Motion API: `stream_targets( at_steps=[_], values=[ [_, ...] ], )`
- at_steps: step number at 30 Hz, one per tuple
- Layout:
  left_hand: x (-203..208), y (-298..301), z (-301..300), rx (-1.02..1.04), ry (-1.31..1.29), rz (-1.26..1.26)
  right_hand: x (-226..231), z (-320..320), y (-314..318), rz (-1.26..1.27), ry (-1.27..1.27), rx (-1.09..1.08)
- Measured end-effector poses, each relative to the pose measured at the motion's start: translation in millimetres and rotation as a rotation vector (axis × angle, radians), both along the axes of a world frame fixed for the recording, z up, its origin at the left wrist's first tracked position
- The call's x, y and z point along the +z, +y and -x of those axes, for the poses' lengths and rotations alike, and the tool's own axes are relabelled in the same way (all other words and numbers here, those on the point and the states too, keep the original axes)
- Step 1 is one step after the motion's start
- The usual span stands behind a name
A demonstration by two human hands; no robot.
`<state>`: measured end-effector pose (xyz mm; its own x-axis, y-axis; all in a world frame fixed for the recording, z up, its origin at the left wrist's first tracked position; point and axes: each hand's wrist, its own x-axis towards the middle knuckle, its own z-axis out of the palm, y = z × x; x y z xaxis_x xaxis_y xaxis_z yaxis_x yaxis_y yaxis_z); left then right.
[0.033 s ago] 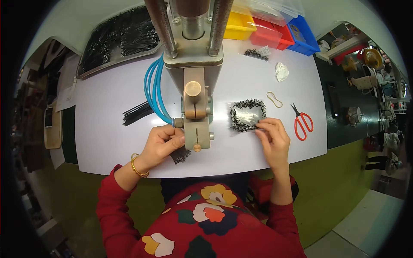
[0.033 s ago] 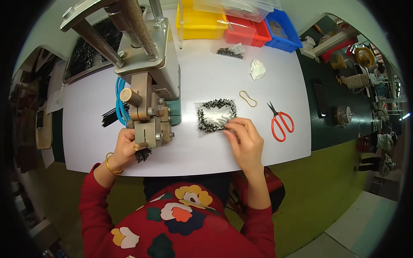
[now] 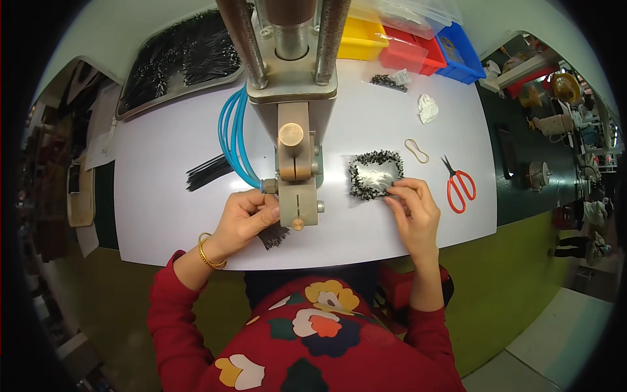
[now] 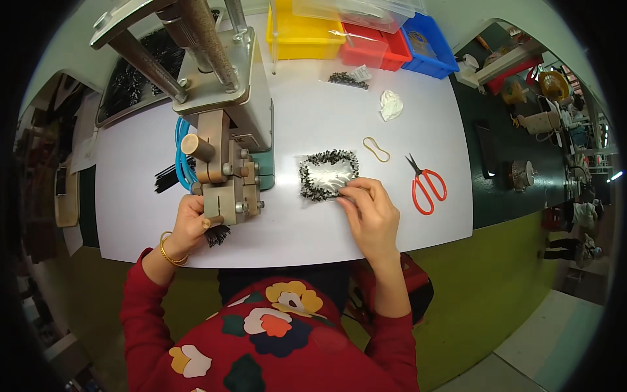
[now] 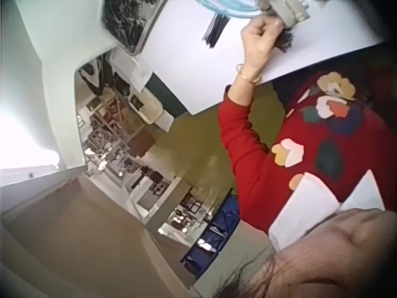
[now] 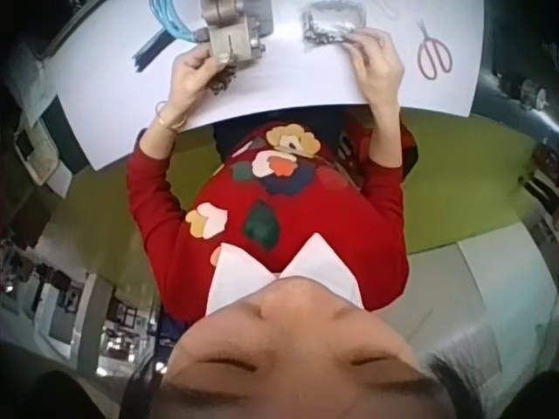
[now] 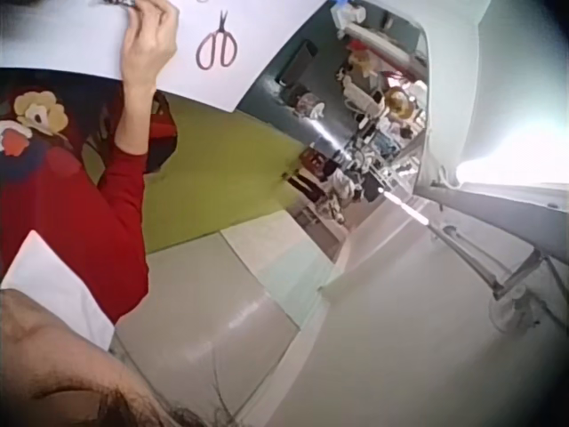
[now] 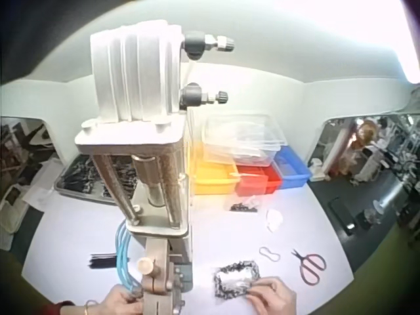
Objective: The person attaches plastic caps onto bundles of black ties using a press machine and hands the bundle to another person.
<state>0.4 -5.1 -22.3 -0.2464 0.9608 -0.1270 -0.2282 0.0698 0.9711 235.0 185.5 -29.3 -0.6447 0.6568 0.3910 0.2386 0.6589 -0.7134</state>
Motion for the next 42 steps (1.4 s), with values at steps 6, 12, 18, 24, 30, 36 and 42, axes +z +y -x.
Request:
stream_targets(
  at_steps=[6,12,18,24,30,36,42],
  values=[
    [10.5,0.3,-6.8,0.043,-0.012,0.008,2.7,3.8,-3.2,-0.109,-0.086,-0.054],
    [8.2,-0.2,-4.8,0.042,-0.028,0.052,-0.6,-1.4,-7.9,0.013,0.020,-0.035],
    [6.7,2.0,-3.3,0.037,-0.099,0.077,-0.4,30.1,-42.3,0.428,0.300,0.119],
    [6.9,2.5,-2.0,0.045,-0.134,0.059,4.6,73.4,-78.1,0.646,0.387,0.290],
    [10.7,3.7,-5.3,0.049,-0.163,0.037,5.9,77.3,-83.2,0.685,0.381,0.277],
    [7.3,4.8,-8.4,0.041,-0.113,0.030,6.7,75.8,-81.7,0.627,0.359,0.255],
    [3.6,4.3,-8.0,0.036,-0.002,0.045,9.0,76.3,-80.7,0.641,0.315,0.217]
  ],
)
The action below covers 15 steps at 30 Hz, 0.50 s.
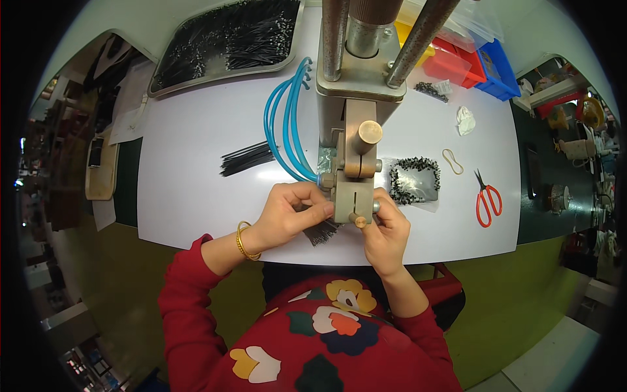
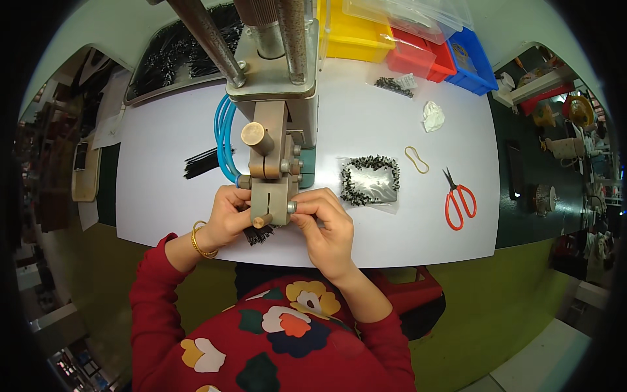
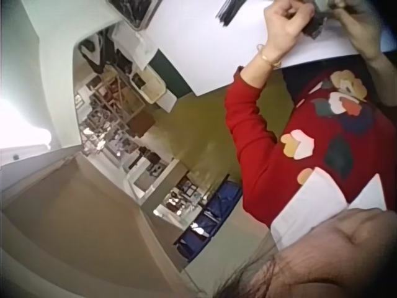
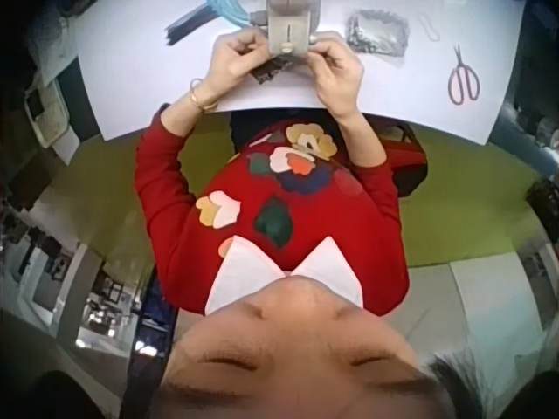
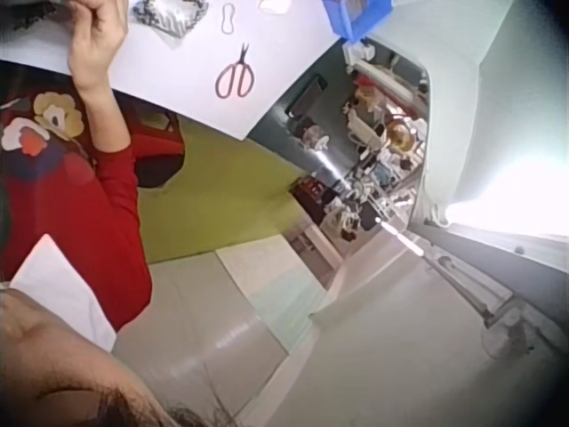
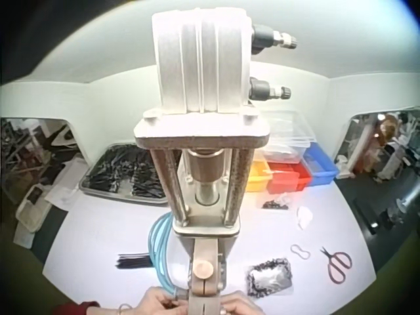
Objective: The person attaches plastic caps onto bundles of black ties using a press machine and hands the bundle to another person.
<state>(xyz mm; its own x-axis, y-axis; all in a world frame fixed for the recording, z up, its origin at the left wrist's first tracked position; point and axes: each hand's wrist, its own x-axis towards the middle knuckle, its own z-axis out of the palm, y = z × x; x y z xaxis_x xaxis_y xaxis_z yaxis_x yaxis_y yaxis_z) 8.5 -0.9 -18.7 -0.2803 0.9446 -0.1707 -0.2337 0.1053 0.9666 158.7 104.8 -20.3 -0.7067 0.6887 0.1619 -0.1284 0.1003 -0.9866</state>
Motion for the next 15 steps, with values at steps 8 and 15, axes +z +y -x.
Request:
stream_targets(
  at_steps=[8,15],
  values=[
    [0.7,-0.2,-0.7,0.014,-0.001,-0.012,-7.7,-0.5,2.5,-0.041,0.029,0.036],
    [-2.7,-1.5,1.9,-0.029,0.044,-0.022,-5.7,-9.3,0.1,0.410,0.063,0.018]
  ],
)
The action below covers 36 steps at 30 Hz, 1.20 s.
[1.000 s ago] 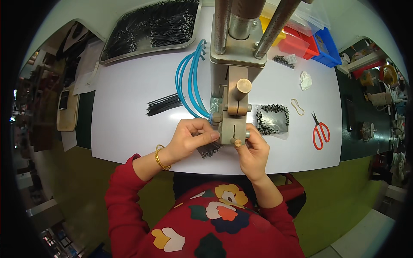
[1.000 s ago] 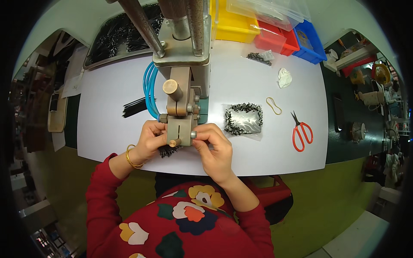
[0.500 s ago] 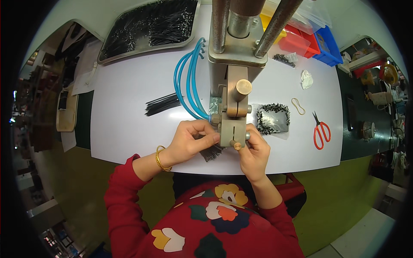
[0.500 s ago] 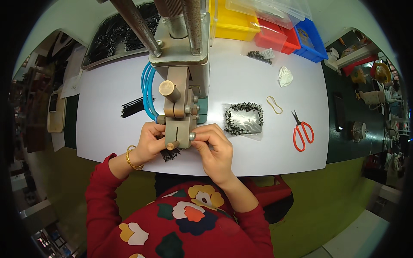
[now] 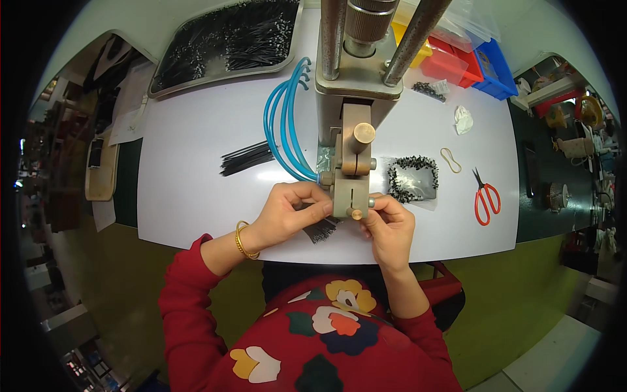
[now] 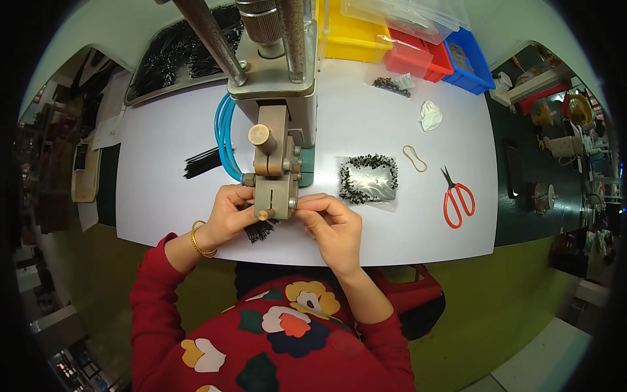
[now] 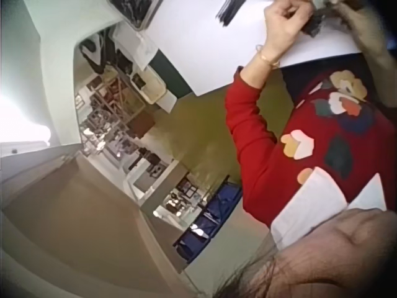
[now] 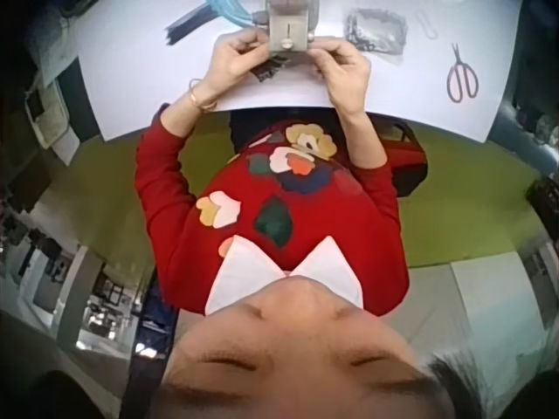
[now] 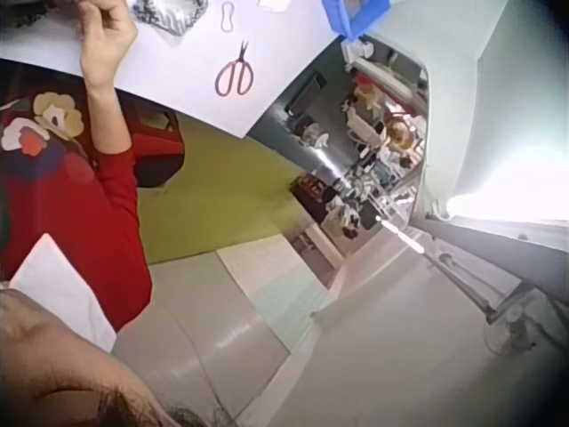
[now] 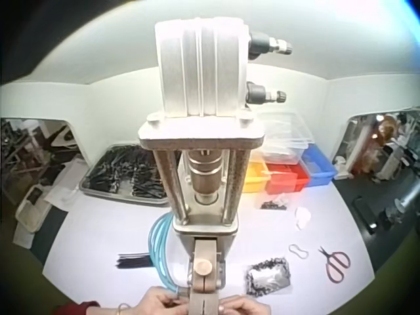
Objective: The person attaches plastic caps onto bundles of black ties using a press machine and hands the bundle to another person.
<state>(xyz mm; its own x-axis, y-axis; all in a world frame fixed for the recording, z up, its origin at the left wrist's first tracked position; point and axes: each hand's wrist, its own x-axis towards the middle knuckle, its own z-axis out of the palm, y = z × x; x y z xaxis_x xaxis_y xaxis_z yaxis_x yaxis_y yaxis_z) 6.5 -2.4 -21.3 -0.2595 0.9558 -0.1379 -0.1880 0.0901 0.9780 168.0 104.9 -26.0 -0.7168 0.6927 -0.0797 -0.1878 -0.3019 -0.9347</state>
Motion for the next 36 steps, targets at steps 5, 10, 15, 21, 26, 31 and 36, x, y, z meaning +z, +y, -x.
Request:
stream_targets(
  at_steps=[5,10,15,21,26,31,36],
  values=[
    [4.2,2.6,-1.8,-0.006,-0.061,0.027,-3.3,-4.4,9.7,0.269,0.046,0.112],
    [-1.6,2.4,-1.8,-0.008,-0.114,0.023,-7.3,-7.2,17.6,0.549,0.217,0.289],
    [-6.1,4.2,-3.3,0.015,-0.111,-0.001,0.0,-9.5,18.3,0.427,0.214,0.245],
    [-3.7,-4.7,4.7,0.043,-0.018,-0.056,7.7,-54.6,67.7,-0.462,-0.126,-0.097],
    [-2.6,-4.1,2.5,-0.016,0.051,-0.004,7.9,-63.5,86.9,-1.478,-0.594,-0.167],
    [1.1,-2.7,0.3,-0.004,-0.057,0.027,3.7,-69.7,85.5,-1.425,-0.548,-0.253],
    [13.6,1.6,-4.1,-0.016,0.025,0.018,-2.1,-74.5,88.4,-1.432,-0.510,-0.221]
  ],
)
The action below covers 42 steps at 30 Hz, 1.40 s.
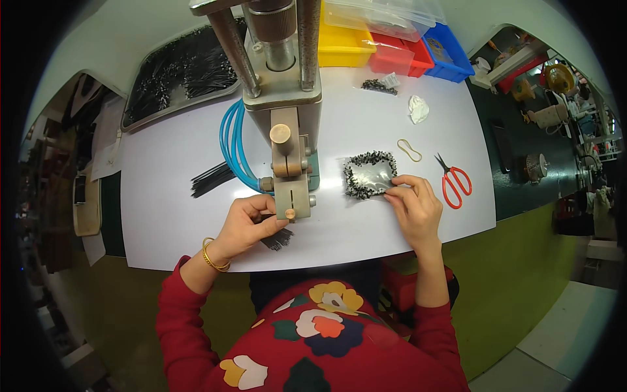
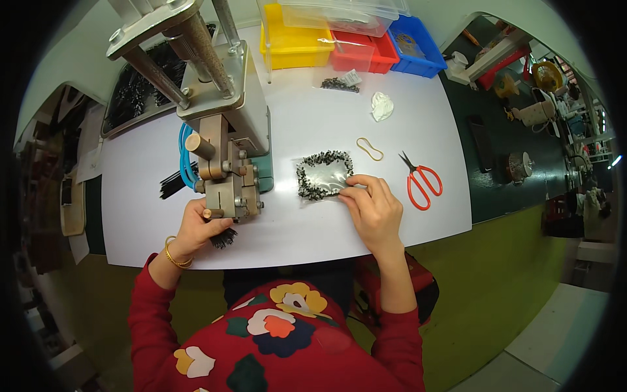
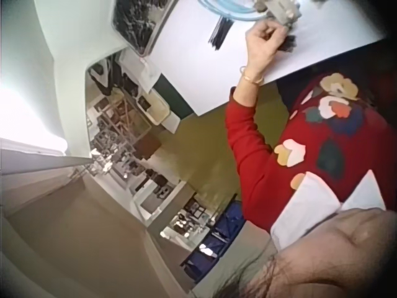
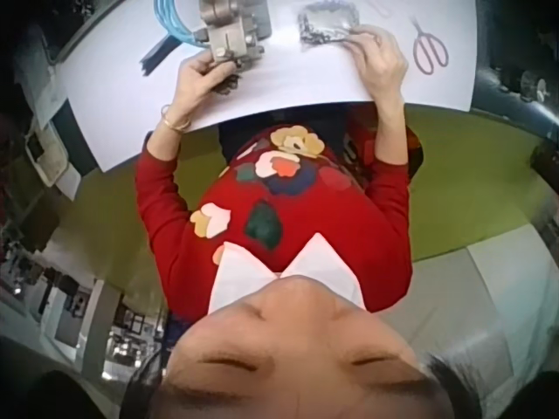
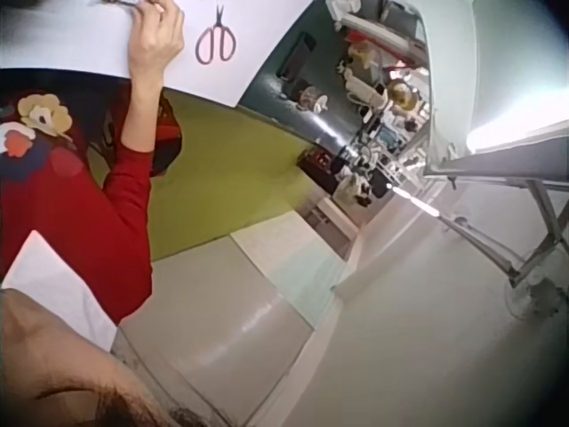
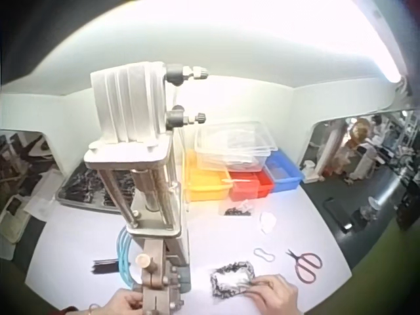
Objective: The person attaches plastic caps onto bundles of black ties using a press machine and hands the bundle to another person.
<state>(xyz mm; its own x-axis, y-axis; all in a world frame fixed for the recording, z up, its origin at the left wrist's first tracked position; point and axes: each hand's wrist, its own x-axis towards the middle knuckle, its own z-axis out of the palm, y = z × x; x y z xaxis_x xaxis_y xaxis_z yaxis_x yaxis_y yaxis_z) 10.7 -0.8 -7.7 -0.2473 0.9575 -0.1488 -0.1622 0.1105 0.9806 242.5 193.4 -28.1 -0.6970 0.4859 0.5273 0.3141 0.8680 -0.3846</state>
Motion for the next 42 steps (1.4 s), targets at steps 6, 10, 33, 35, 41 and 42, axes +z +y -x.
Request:
stream_targets(
  at_steps=[6,10,33,35,41,42],
  values=[
    [-14.4,-6.4,10.0,0.027,-0.072,0.012,3.6,3.5,-1.6,0.054,0.015,-0.032],
    [-16.6,-5.1,8.2,0.059,-0.089,0.000,1.4,0.6,0.5,0.000,0.067,-0.013],
    [-14.2,-4.5,2.1,0.124,-0.108,-0.054,16.1,75.7,-83.7,0.939,0.410,0.286],
    [-14.2,-3.3,1.2,0.141,-0.096,-0.068,15.4,82.4,-86.4,0.933,0.412,0.289],
    [-12.2,-3.4,1.4,0.132,-0.118,-0.047,15.7,83.2,-86.1,0.880,0.366,0.283],
    [-10.1,-2.5,0.8,0.123,-0.127,-0.045,13.3,83.3,-85.7,0.831,0.370,0.280]
  ],
)
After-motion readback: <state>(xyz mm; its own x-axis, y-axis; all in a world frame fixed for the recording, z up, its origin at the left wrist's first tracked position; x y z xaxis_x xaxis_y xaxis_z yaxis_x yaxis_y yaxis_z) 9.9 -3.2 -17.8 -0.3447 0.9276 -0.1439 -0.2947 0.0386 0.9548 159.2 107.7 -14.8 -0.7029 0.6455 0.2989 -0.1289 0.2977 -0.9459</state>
